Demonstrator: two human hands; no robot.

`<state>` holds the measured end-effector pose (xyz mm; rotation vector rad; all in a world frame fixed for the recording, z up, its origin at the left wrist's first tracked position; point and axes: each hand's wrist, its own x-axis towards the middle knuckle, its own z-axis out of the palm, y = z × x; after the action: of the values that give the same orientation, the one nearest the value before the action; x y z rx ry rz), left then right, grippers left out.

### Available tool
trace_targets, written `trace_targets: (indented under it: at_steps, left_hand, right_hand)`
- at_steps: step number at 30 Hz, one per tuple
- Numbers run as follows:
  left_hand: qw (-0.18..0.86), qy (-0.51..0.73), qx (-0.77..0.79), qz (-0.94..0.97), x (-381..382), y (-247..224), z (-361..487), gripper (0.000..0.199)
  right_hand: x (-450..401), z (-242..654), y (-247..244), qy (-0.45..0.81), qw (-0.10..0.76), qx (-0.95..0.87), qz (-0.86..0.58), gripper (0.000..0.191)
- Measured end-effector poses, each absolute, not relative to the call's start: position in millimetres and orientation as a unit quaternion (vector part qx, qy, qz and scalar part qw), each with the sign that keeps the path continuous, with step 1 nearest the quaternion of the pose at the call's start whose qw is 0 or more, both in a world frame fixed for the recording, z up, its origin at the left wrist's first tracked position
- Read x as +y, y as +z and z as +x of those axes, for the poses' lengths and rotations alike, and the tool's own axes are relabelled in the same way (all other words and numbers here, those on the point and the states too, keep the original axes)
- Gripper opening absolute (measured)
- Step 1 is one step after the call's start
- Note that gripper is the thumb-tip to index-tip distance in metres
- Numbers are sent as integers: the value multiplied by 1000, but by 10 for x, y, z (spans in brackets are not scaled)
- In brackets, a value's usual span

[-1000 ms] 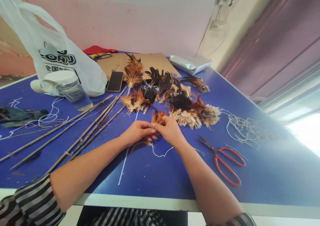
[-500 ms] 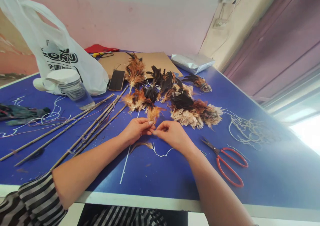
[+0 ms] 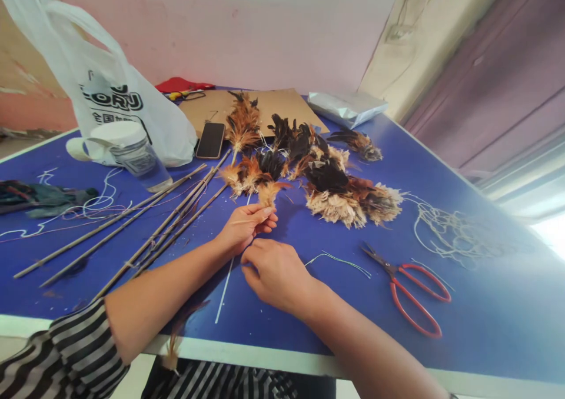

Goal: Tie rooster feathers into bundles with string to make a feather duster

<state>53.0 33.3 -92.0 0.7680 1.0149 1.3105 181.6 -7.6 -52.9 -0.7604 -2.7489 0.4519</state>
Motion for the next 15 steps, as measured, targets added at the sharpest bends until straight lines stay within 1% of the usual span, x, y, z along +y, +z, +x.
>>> trace_targets:
  at_steps: [2, 5, 7, 10, 12, 15]
  left_hand:
    - [614, 566, 431, 343, 335, -926, 530, 22]
    - [618, 563, 417, 358, 333, -931, 525, 20]
    - [621, 560, 412, 363, 330, -934, 519, 20]
    - [625, 560, 405, 364, 325, -942, 510, 19]
    - [630, 560, 397, 363, 324, -948, 502, 19]
    - [638, 558, 388, 363, 324, -954, 490, 19]
  right_hand:
    - [-184, 1764, -504, 167, 136, -964, -157, 17]
    - [-383, 1633, -520, 138, 105, -984, -36, 26]
    - [-492, 1533, -570, 115, 74, -991, -7, 25]
    - [-554, 1422, -660, 112, 41, -993, 25, 16]
    - [-526, 1396, -702, 141, 34, -989, 25, 16]
    - [-434, 1417, -730, 217, 40, -975, -11, 18]
